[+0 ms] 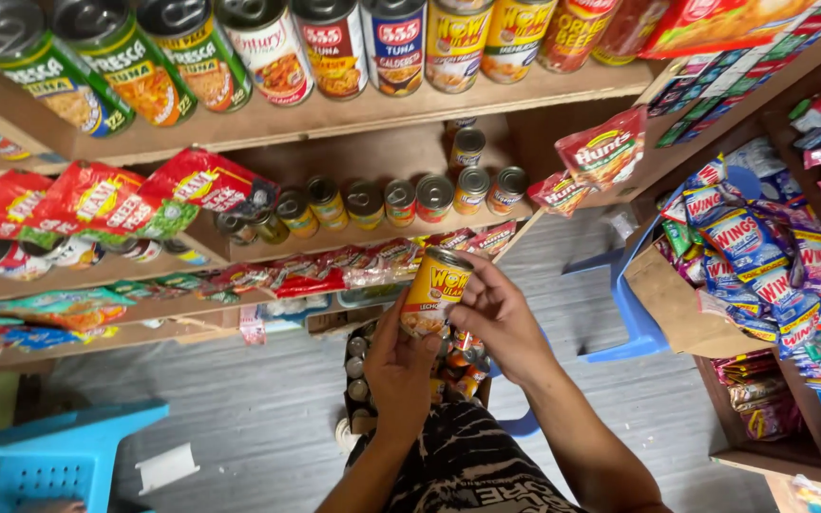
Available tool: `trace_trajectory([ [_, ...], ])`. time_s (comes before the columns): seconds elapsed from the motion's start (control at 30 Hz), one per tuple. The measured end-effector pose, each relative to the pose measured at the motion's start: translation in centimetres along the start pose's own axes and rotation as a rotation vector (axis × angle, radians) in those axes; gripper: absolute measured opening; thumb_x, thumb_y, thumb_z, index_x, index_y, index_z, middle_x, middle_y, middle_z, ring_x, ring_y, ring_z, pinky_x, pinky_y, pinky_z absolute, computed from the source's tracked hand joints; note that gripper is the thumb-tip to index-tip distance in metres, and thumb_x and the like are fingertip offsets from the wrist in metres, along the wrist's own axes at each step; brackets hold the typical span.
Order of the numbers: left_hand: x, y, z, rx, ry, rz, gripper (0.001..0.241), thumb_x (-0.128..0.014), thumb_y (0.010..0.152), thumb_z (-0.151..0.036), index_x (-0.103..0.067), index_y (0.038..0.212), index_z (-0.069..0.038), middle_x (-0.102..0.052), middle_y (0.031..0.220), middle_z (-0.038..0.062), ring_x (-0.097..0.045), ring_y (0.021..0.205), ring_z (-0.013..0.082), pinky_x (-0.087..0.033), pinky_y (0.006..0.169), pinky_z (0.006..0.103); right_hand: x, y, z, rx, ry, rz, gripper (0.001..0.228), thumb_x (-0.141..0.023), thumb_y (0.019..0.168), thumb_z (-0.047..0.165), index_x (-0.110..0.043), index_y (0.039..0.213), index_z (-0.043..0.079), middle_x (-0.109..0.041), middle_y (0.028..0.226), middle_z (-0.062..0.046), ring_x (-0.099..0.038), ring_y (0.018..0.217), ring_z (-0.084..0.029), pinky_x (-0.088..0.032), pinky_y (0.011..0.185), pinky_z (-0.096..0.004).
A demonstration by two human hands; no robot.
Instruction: Stocking shelves with various canned goods from a box.
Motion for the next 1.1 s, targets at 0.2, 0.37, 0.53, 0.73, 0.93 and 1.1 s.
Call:
trace_trajectory([
  [0.2, -0.4, 0.5, -0.4, 0.077, -0.029, -0.009, 0.067, -0.073, 0.088, 0.000, -0.046, 0.149, 0.003, -0.058, 0.142, 0.014, -0.064, 0.118, 0.0192, -0.060, 0.092, 0.0356, -1.7, 0.1, 2.0, -0.078, -0.050, -0.004, 0.065, -0.066, 0.087, -0.013, -0.043, 0.147, 0.001, -0.065, 0.131, -0.008, -0.064, 0.120, -0.017, -0.054, 0.100, -0.032],
  [0.37, -0.8, 2.0, -2.4, -0.051, -0.055, 0.201, 0.079, -0.072, 0.095, -0.005, -0.029, 0.161, -0.001, -0.050, 0.151, 0.016, -0.056, 0.136, 0.0238, -0.045, 0.117, 0.0380, -1.0, 0.3, 4.7, 0.165, -0.193, 0.069, 0.073, -0.075, 0.084, -0.011, -0.044, 0.149, -0.002, -0.062, 0.135, -0.012, -0.061, 0.125, -0.018, -0.051, 0.108, -0.034],
  [0.53, 0.0, 3.2, -4.3, -0.129, 0.080, 0.203, 0.070, -0.067, 0.096, -0.007, -0.036, 0.158, 0.000, -0.049, 0.154, 0.016, -0.053, 0.133, 0.0220, -0.046, 0.114, 0.0375, 0.1, 1.4, 8.6, 0.325, -0.267, -0.057, 0.075, -0.078, 0.084, -0.006, -0.044, 0.151, -0.001, -0.061, 0.136, -0.010, -0.060, 0.125, -0.017, -0.051, 0.108, -0.035],
  [0.73, 0.4, 2.8, -4.3, -0.089, 0.199, 0.143, 0.047, -0.067, 0.096, -0.005, -0.053, 0.140, -0.002, -0.053, 0.148, 0.013, -0.058, 0.127, 0.0208, -0.051, 0.108, 0.0366, -0.2, 1.6, 14.0, 0.640, -0.365, -0.106, 0.070, -0.079, 0.091, -0.002, -0.044, 0.151, -0.001, -0.058, 0.143, -0.011, -0.058, 0.136, -0.019, -0.048, 0.120, -0.036],
  [0.93, -1.4, 3.8, -9.9, -0.247, 0.415, 0.161, 0.052, -0.075, 0.091, -0.011, -0.055, 0.138, -0.003, -0.058, 0.141, 0.015, -0.062, 0.129, 0.0239, -0.052, 0.109, 0.0379, -1.2, 1.2, 14.0, 0.605, -0.383, -0.049, 0.074, -0.082, 0.088, 0.001, -0.045, 0.152, -0.001, -0.058, 0.142, -0.011, -0.057, 0.134, -0.019, -0.048, 0.118, -0.038],
  [1.1, -3.7, 5.3, -15.5, -0.401, 0.535, 0.244, 0.071, -0.082, 0.087, -0.019, -0.047, 0.146, -0.002, -0.058, 0.146, 0.017, -0.060, 0.134, 0.0294, -0.049, 0.112, 0.0414, -2.7, 0.4, 10.6, 0.474, -0.465, 0.097, 0.078, -0.084, 0.084, 0.003, -0.044, 0.151, -0.001, -0.054, 0.146, -0.010, -0.053, 0.138, -0.018, -0.043, 0.121, -0.037],
])
Point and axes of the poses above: each hand's wrist, its own y-axis towards the middle knuckle, its own x-axis out of the back of the hand, z = x × y, the point moved 4 cm from there along y, towards the middle knuckle
